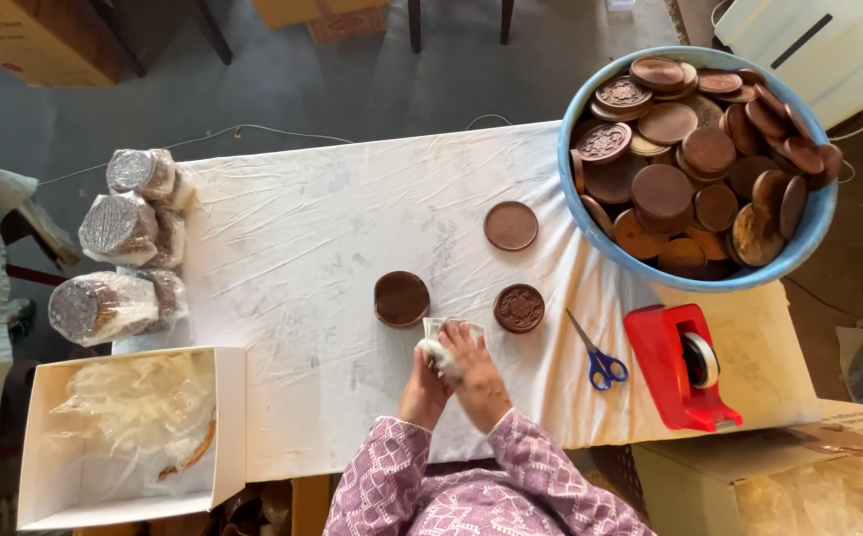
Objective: Cleaning round brown discs/molds using a cloth and spray bottle.
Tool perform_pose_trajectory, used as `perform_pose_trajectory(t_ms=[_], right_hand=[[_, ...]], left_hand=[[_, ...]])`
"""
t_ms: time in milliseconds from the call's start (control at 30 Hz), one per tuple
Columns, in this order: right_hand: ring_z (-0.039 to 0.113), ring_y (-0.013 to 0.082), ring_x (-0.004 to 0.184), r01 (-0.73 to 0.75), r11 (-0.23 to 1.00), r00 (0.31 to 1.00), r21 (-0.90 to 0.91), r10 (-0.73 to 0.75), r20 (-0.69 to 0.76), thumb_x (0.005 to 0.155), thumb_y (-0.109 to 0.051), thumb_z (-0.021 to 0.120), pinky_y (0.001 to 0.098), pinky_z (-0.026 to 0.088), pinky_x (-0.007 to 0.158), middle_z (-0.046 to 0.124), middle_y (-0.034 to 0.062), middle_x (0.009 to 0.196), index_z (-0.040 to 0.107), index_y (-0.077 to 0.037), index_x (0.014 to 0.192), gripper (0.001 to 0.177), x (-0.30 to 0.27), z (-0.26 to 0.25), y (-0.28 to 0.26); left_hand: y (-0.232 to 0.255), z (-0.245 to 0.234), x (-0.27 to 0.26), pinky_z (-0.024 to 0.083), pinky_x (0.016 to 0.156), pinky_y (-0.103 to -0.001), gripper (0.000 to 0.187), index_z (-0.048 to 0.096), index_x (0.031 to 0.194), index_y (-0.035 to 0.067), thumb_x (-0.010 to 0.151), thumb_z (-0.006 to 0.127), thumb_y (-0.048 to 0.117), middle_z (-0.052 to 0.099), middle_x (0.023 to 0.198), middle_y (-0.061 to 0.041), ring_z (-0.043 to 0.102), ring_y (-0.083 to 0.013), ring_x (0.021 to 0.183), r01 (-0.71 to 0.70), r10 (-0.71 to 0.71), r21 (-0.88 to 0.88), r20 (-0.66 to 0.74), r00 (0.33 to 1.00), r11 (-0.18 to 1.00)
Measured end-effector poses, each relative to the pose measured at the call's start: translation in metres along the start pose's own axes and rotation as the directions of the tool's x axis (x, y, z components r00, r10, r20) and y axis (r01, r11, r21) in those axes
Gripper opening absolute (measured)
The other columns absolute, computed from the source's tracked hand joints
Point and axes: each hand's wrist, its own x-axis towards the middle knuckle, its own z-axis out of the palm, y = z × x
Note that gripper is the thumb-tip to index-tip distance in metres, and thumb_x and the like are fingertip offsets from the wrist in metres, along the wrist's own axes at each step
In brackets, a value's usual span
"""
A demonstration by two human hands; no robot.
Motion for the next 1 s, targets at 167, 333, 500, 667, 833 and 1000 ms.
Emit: perform_pose_trajectory(t_ms=[167, 333, 500, 667, 833, 1000], right_hand=[[0.016, 0.0276, 0.158, 0.116, 0.986, 0.969, 0.116, -0.139, 0.206, 0.099, -0.019, 0.059, 0.0499, 0.013, 0.129, 0.021, 0.0098, 0.17, 0.028, -0.01, 0.162, 0.07, 0.005, -0.01, -0.014], [0.009, 0.0244, 0.16, 0.091, 0.991, 0.982, 0.099, -0.106, 0.157, 0.099, -0.019, 0.052, 0.0487, 0.004, 0.13, 0.012, 0.0058, 0.173, 0.02, -0.013, 0.163, 0.072, 0.025, -0.014, -0.024], [0.007, 0.0211, 0.159, 0.246, 0.969, 0.963, -0.03, -0.241, 0.123, 0.105, -0.031, 0.05, 0.0496, 0.003, 0.13, 0.009, 0.0035, 0.172, 0.022, -0.022, 0.163, 0.065, 0.018, 0.002, -0.05], [0.009, 0.0201, 0.158, 0.208, 0.978, 0.93, -0.035, -0.186, 0.316, 0.104, -0.032, 0.052, 0.0481, 0.005, 0.129, 0.011, 0.0031, 0.172, 0.023, -0.019, 0.163, 0.067, 0.019, 0.009, -0.034], [0.007, 0.0243, 0.158, 0.133, 0.991, 0.972, 0.008, -0.132, 0.193, 0.104, -0.03, 0.047, 0.0476, 0.005, 0.128, 0.012, 0.0073, 0.172, 0.024, -0.014, 0.163, 0.065, 0.032, 0.016, -0.058], [0.008, 0.0183, 0.159, 0.401, 0.915, 0.886, -0.04, -0.376, 0.271, 0.106, -0.042, 0.044, 0.0461, 0.005, 0.129, 0.013, 0.0035, 0.172, 0.024, -0.017, 0.163, 0.065, 0.015, 0.029, -0.058]], left_hand=[[0.017, 0.003, 0.002, 0.048, 0.109, -0.039, 0.067, 0.041, 0.155, 0.012, 0.105, 0.035, 0.056, 0.055, 0.151, -0.006, 0.058, -0.0189, 0.132, -0.029, 0.03, 0.046, -0.023, 0.999, 0.998], [0.009, -0.003, 0.001, 0.051, 0.103, -0.04, 0.059, 0.041, 0.155, 0.015, 0.109, 0.038, 0.052, 0.052, 0.143, -0.008, 0.059, -0.0206, 0.117, 0.054, -0.062, 0.142, 0.051, 0.997, 0.988], [0.04, -0.008, -0.011, 0.053, 0.102, -0.037, 0.058, 0.044, 0.15, 0.015, 0.104, 0.036, 0.05, 0.063, 0.142, -0.004, 0.066, -0.0168, 0.121, -0.026, 0.026, 0.031, -0.013, 1.0, 0.999], [0.046, -0.018, -0.013, 0.053, 0.102, -0.04, 0.059, 0.044, 0.154, 0.012, 0.109, 0.037, 0.05, 0.06, 0.14, -0.012, 0.063, -0.0214, 0.12, -0.06, 0.061, 0.044, -0.034, 0.998, 0.997], [0.049, -0.024, -0.012, 0.049, 0.105, -0.038, 0.057, 0.043, 0.153, 0.021, 0.105, 0.036, 0.05, 0.056, 0.147, -0.002, 0.059, -0.0172, 0.123, 0.015, -0.013, 0.038, -0.036, 0.999, 0.999], [0.086, -0.035, -0.017, 0.053, 0.104, -0.039, 0.061, 0.045, 0.148, 0.011, 0.104, 0.036, 0.052, 0.061, 0.139, -0.01, 0.064, -0.0222, 0.122, -0.08, 0.081, -0.106, 0.003, 0.997, 0.991]])
